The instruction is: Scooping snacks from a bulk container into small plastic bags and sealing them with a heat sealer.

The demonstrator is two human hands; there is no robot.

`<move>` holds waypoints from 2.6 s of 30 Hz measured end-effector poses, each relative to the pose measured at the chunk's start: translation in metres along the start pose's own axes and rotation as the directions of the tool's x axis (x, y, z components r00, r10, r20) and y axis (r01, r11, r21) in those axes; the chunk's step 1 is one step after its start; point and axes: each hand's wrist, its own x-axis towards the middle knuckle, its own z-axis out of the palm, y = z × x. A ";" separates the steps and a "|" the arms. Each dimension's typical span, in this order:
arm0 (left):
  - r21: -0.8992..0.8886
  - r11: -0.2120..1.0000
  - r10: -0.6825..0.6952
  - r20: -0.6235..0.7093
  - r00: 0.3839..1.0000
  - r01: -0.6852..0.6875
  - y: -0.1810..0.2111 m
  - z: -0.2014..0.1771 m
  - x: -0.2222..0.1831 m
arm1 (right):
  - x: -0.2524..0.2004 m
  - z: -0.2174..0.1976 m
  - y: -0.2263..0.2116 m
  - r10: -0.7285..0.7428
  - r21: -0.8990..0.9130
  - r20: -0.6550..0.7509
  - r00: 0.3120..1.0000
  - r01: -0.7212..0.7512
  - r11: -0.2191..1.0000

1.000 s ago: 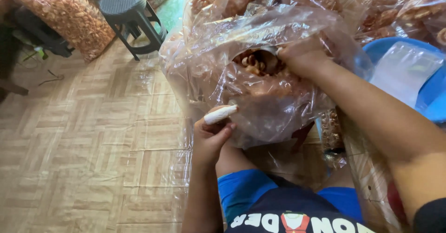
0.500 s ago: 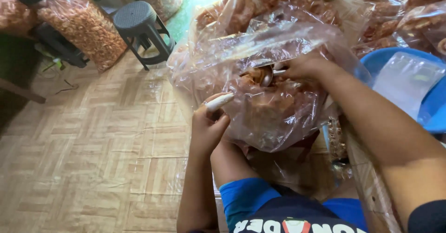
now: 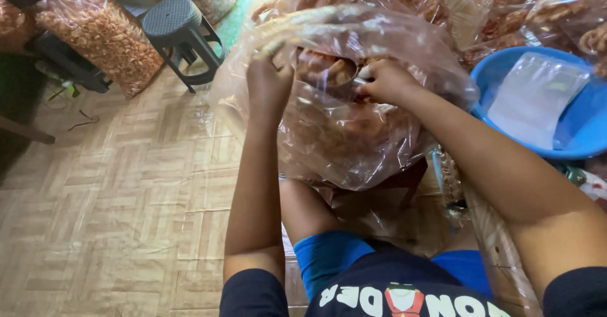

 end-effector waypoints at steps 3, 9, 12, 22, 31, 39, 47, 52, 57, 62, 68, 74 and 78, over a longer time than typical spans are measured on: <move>-0.038 0.999 -0.014 -0.019 1.000 0.013 -0.013 0.009 0.005 | 0.007 0.002 0.028 0.072 0.129 -0.051 0.996 -0.065 0.990; 0.015 0.988 0.153 0.057 0.987 -0.154 0.029 -0.006 -0.028 | -0.044 -0.035 0.024 0.032 -0.137 -0.238 0.971 -0.066 0.988; 0.178 0.953 0.244 0.023 0.969 -0.245 0.050 -0.016 -0.040 | -0.040 -0.043 0.047 -0.005 -0.129 -0.240 0.971 -0.027 0.991; 0.445 0.836 0.180 0.332 0.926 -0.322 -0.031 0.075 0.042 | -0.061 -0.051 0.067 -0.061 -0.037 -0.227 0.972 0.054 0.998; 0.370 0.915 0.152 0.052 0.987 -0.160 -0.001 0.059 0.096 | -0.047 -0.091 0.089 -0.131 -0.063 -0.340 0.931 0.117 0.991; 0.092 0.987 0.079 0.430 0.900 -0.131 0.039 0.057 0.031 | -0.079 -0.102 0.057 0.007 0.360 -0.106 0.994 0.032 0.932; -0.004 0.998 0.058 0.472 0.880 -0.063 0.041 0.064 0.024 | -0.078 -0.116 0.047 -0.087 -0.314 -0.149 0.985 0.036 0.949; 0.017 0.999 0.017 0.538 0.843 -0.031 0.041 0.061 0.019 | -0.077 -0.116 0.026 -0.019 -0.494 -0.055 0.998 -0.011 0.869; 0.094 0.996 -0.051 0.560 0.827 -0.002 0.038 0.065 0.018 | -0.077 -0.116 -0.008 -0.051 -0.640 -0.003 0.999 0.037 0.767; 0.197 0.973 -0.008 0.549 0.836 -0.121 0.023 0.080 0.021 | -0.072 -0.115 -0.037 -0.042 -0.732 0.044 0.998 0.061 0.678; 0.344 0.929 -0.085 0.564 0.822 -0.140 0.017 0.088 0.015 | -0.062 -0.114 -0.059 0.020 -0.863 0.104 0.994 0.080 0.499; 0.293 0.943 -0.034 0.551 0.834 -0.155 0.012 0.085 0.014 | -0.066 -0.117 -0.075 0.008 -0.886 0.118 0.993 0.102 0.452; 0.133 0.987 -0.150 0.533 0.833 0.092 0.033 0.058 0.011 | -0.077 -0.129 -0.082 0.007 -0.896 0.051 0.999 0.043 0.443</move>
